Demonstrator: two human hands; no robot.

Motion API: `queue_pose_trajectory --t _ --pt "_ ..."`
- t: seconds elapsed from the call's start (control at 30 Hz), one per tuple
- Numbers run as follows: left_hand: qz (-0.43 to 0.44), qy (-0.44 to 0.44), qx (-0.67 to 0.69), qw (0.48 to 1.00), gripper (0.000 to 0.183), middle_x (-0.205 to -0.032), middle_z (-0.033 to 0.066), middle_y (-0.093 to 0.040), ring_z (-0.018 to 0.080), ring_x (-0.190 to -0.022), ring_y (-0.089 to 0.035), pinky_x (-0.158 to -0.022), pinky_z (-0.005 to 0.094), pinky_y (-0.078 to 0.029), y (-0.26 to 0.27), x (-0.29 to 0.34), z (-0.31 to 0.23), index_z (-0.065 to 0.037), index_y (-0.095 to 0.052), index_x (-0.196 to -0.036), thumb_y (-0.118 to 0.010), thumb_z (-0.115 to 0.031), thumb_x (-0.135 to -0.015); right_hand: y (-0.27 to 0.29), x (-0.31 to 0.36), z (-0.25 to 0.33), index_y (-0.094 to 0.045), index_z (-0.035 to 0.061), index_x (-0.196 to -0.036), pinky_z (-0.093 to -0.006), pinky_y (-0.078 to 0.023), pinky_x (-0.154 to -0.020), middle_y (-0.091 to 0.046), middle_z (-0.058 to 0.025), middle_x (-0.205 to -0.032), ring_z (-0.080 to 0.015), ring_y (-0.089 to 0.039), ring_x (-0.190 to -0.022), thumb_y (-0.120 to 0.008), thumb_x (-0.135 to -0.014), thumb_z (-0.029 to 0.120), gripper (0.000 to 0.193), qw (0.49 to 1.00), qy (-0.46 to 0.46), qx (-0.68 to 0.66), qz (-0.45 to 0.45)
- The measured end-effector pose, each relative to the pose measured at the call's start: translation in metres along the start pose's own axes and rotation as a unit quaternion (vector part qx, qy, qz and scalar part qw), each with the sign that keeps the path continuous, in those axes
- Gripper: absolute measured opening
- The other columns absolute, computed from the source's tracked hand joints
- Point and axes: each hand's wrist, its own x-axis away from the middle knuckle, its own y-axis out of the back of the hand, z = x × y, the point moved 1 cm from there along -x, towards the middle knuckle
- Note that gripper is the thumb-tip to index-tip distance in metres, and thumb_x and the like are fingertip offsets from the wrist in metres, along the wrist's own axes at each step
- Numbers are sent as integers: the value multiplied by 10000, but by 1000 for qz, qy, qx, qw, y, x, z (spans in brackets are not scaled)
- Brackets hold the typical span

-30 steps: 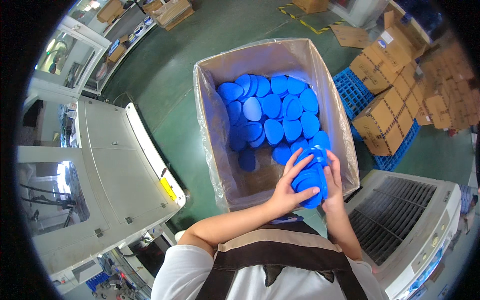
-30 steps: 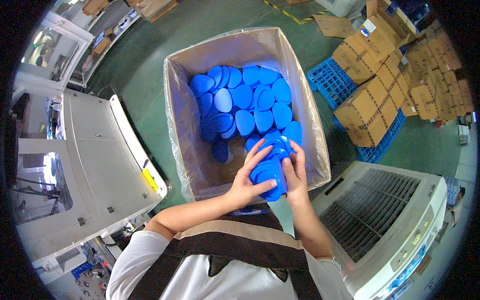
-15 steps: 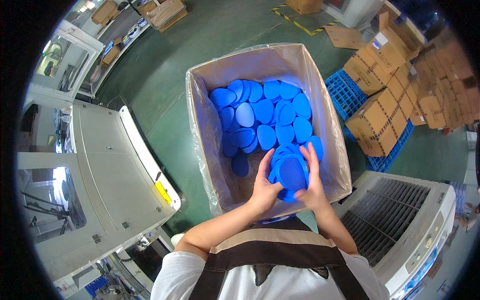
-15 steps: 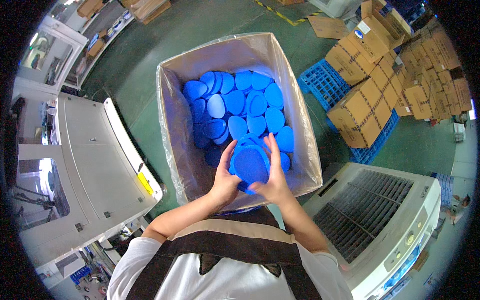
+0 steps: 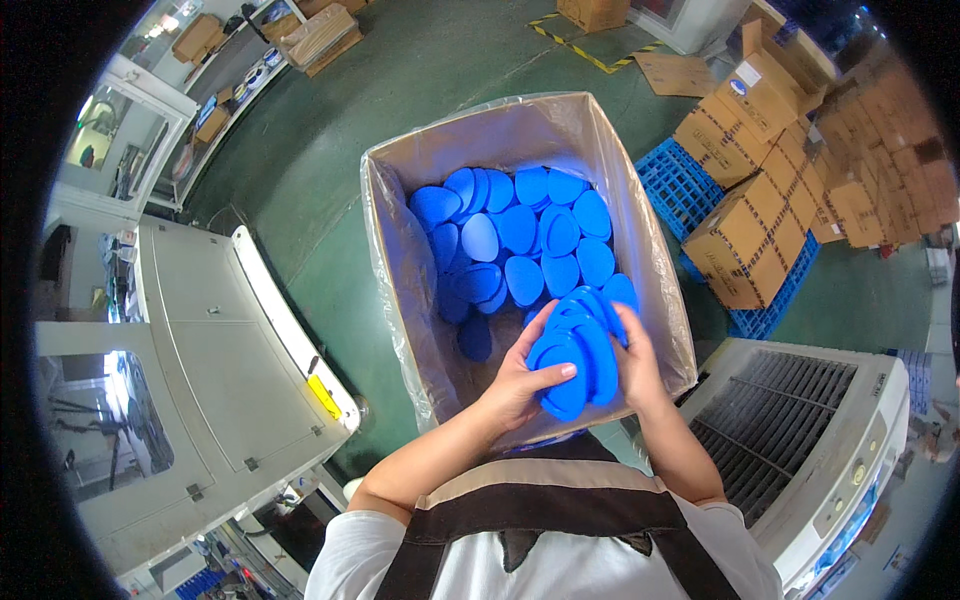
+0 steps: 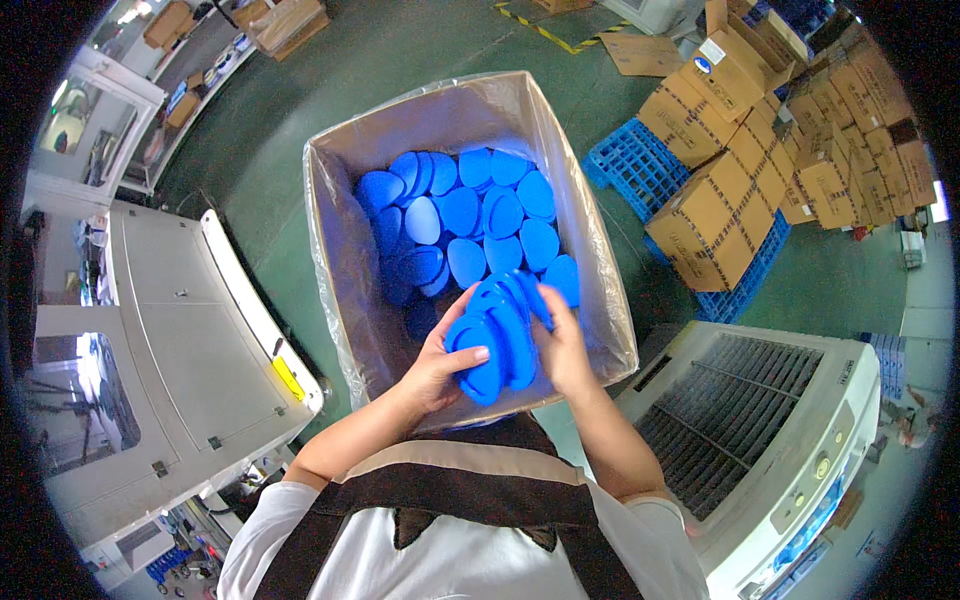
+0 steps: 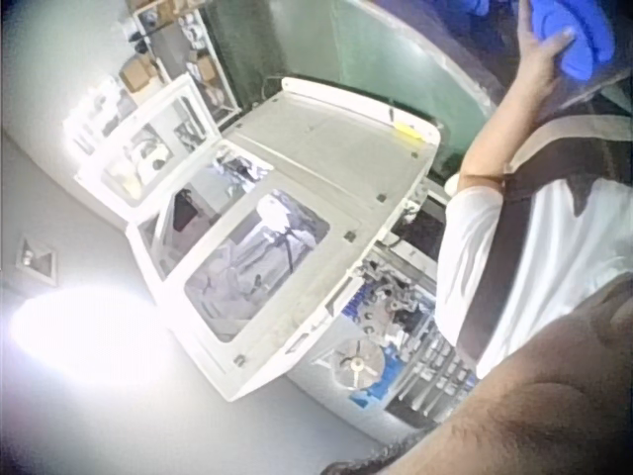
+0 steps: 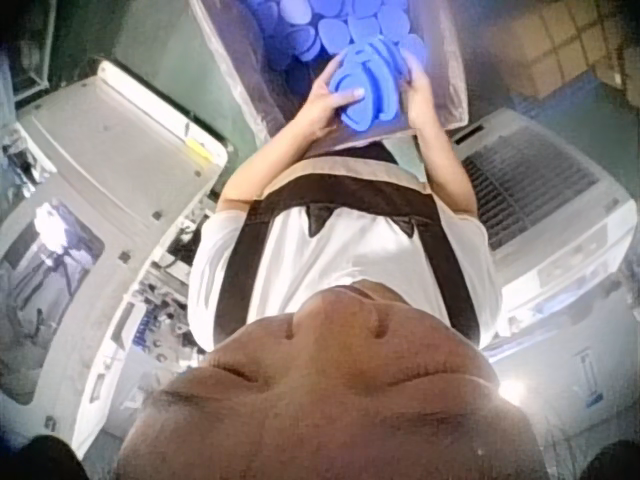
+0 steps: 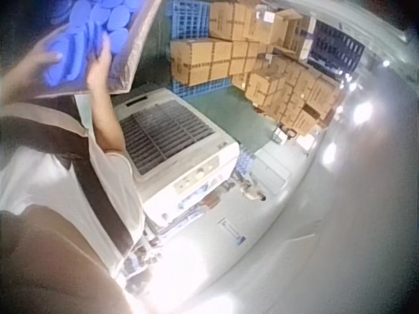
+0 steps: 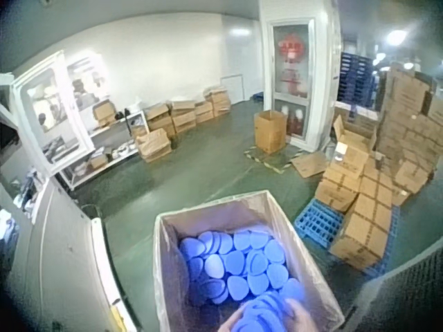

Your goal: The person picks up stacks of blue plastic caps from a cardboard box and places them into a packaging machine. The person then retrieves the packaged product from the machine's output area and places it on a nearby portable air cooler.

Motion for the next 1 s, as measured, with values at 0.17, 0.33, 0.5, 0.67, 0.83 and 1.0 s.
queue_pose_trajectory --t 0.17,0.33,0.5,0.67,0.83,1.0 --pt "-26 -79 -143 986 870 -1282 103 -416 220 -1179 -435 -994 380 -373 5 -6 27 -106 -259 -1388 -728 25 -667 4 19 16 -493 -46 -1182 -335 -435 -927 -556 -165 -1160 -220 -559 -1042 -304 -979 383 511 966 -146 -214 -6" --pt "-37 -102 -100 989 908 -1274 117 -408 225 -1169 -436 -981 374 -382 -9 -10 29 -111 -223 -1384 -760 -9 -659 14 24 7 -496 -38 -1194 -314 -441 -896 -570 -148 -1115 -185 -558 -1010 -343 -977 365 483 984 -121 -127 -8" --pt "-61 -175 -265 946 942 -1295 162 -329 267 -1215 -356 -1001 381 -331 -6 -22 49 -73 -221 -1386 -800 -134 -646 23 25 31 -49 57 -1442 -371 -341 -1005 -391 -148 -1321 -243 -419 -1200 -656 -762 497 1012 971 -29 -165 172" --pt "-56 -116 -45 991 661 -1361 111 -318 242 -1295 -242 -1077 371 -153 -18 -46 58 -74 -285 -1376 -473 -414 -841 44 30 6 -224 79 -1401 -406 -343 -1004 -416 -115 -1310 -259 -419 -1208 -701 -737 226 831 950 -162 -259 71" --pt "-459 230 -183 838 440 -1082 145 -502 268 -963 -488 -770 424 -401 107 -117 89 -7 -512 -1145 -580 -232 -773 74 47 -15 -288 100 -1359 -532 -334 -980 -417 -141 -1311 -329 -431 -1182 -676 -762 308 742 857 -146 -493 23" --pt "-444 203 -140 862 559 -1205 190 -489 329 -1100 -477 -858 496 -394 200 -150 116 24 -455 -1204 -694 -166 -734 71 55 9 -324 86 -1336 -560 -338 -969 -439 -154 -1276 -351 -440 -1169 -678 -707 340 766 829 -124 -545 -24"
